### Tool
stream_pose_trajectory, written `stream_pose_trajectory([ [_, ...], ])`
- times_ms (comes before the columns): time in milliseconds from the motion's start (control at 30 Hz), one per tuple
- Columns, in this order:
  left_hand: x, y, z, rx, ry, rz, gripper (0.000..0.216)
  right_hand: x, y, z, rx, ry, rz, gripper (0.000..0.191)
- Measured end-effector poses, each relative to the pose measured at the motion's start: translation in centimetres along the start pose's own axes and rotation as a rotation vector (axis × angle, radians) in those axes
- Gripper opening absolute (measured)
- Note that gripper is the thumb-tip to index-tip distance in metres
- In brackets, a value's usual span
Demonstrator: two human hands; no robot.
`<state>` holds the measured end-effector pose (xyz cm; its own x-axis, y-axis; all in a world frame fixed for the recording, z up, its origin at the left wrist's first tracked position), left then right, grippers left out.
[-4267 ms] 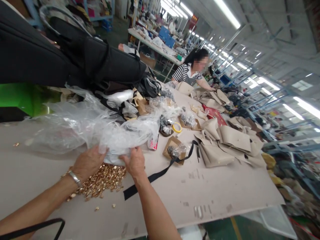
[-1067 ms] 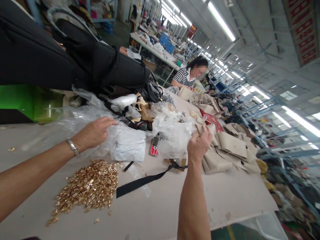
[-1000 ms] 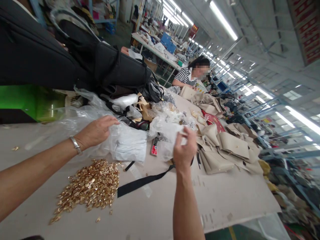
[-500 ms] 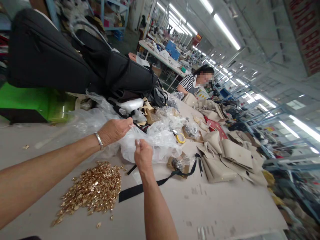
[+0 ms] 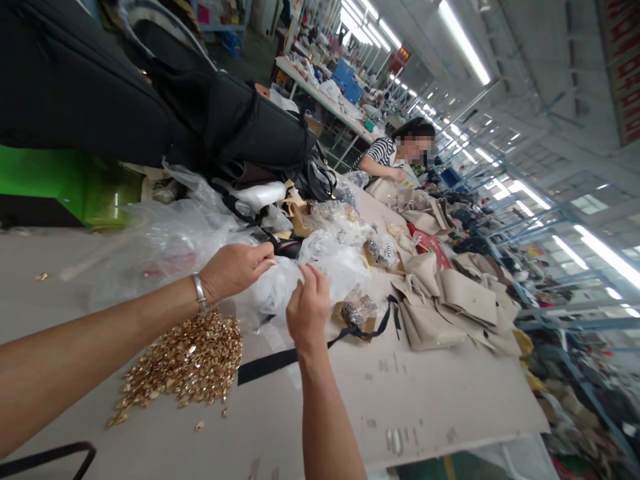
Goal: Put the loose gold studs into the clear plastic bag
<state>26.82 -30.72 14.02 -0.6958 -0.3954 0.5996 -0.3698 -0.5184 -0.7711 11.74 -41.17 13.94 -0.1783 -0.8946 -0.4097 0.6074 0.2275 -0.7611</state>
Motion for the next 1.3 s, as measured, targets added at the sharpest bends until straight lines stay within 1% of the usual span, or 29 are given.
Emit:
stream_pose_trajectory([
  [33, 0.2, 0.5, -0.2, -0.012, -0.001, -0.027, 0.012, -1.5, 0.3, -1.4, -0.034, -0.083, 0.001, 0.036],
  [100, 0.7, 0.9, -0.4, -0.028, 0.001, -0.074, 0.011, -4.4, 1.7, -3.8, -0.166, -0.245, -0.021, 0.034],
  [133, 0.9, 0.8, -0.4, -0.031, 0.003, -0.091, 0.011, -5.0, 2.5, -4.5, -0.218, -0.26, -0.054, 0.035],
  [167, 1.1, 0.7, -0.4, -0.029, 0.004, -0.1, 0.012, -5.2, 3.2, -4.9, -0.258, -0.243, -0.093, 0.037],
  [233, 1.3, 0.2, -0.1, -0.002, 0.0, -0.103, 0.014, -4.2, 4.1, -5.2, -0.277, -0.139, -0.163, 0.035],
  [300, 1.6, -0.3, 0.1, 0.046, -0.013, -0.103, 0.016, -2.7, 4.1, -5.7, -0.281, -0.073, -0.191, 0.031],
  [367, 1.9, -0.5, 0.0, 0.075, -0.013, -0.129, 0.018, -1.5, 3.1, -7.0, -0.26, -0.043, -0.177, 0.034],
  [433, 2.3, -0.5, -1.2, 0.079, 0.012, -0.186, 0.021, -1.1, 1.2, -9.0, -0.204, -0.033, -0.126, 0.037],
  [467, 2.4, -0.6, -2.4, 0.083, 0.029, -0.215, 0.028, -1.3, 0.2, -10.3, -0.176, -0.038, -0.089, 0.035],
  [533, 1.9, -0.6, -6.3, 0.108, 0.048, -0.251, 0.042, -2.7, -1.1, -13.2, -0.152, -0.07, 0.001, 0.028],
  [600, 0.1, -0.4, -11.9, 0.172, 0.002, -0.225, 0.038, -4.5, -1.1, -16.2, -0.169, -0.106, 0.084, 0.023],
  [633, -1.3, -0.2, -14.9, 0.214, -0.045, -0.196, 0.037, -5.3, -0.5, -17.4, -0.182, -0.111, 0.114, 0.026],
  [667, -3.0, 0.3, -17.9, 0.251, -0.101, -0.161, 0.039, -5.9, 0.5, -18.5, -0.195, -0.103, 0.136, 0.035],
  [733, -6.1, 1.7, -22.9, 0.297, -0.199, -0.097, 0.054, -6.2, 3.3, -19.7, -0.215, -0.041, 0.153, 0.055],
  [767, -7.5, 2.6, -24.7, 0.305, -0.243, -0.077, 0.06, -6.1, 5.0, -19.9, -0.223, 0.009, 0.15, 0.061],
  [833, -9.2, 4.7, -26.7, 0.301, -0.295, -0.073, 0.068, -5.5, 8.3, -19.6, -0.242, 0.118, 0.126, 0.066],
  [900, -9.6, 6.6, -26.9, 0.302, -0.327, -0.101, 0.073, -5.1, 10.8, -18.7, -0.265, 0.215, 0.106, 0.068],
  [933, -9.6, 7.3, -26.6, 0.308, -0.341, -0.124, 0.075, -5.0, 11.7, -18.1, -0.27, 0.258, 0.104, 0.069],
  [1000, -9.2, 8.3, -25.6, 0.319, -0.367, -0.185, 0.077, -5.0, 12.7, -17.0, -0.27, 0.344, 0.149, 0.067],
  [1100, -8.6, 9.0, -24.4, 0.33, -0.414, -0.304, 0.069, -5.2, 13.1, -15.7, -0.249, 0.46, 0.35, 0.052],
  [1167, -8.3, 9.4, -23.9, 0.343, -0.458, -0.391, 0.063, -5.5, 13.2, -15.0, -0.232, 0.493, 0.473, 0.042],
  [1300, -8.1, 9.9, -23.5, 0.415, -0.604, -0.554, 0.062, -6.1, 13.4, -14.3, -0.152, 0.566, 0.616, 0.03],
])
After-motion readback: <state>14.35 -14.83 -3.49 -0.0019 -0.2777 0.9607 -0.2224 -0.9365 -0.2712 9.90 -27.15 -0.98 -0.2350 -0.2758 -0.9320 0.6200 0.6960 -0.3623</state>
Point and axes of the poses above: each hand's wrist, its own z-axis towards the middle knuckle, its own y-axis out of the palm, x = y × z, the point moved 7 cm from there along z, towards the middle knuckle, and after that the axes turned 4 degrees about -z, right-handed, at the moved point
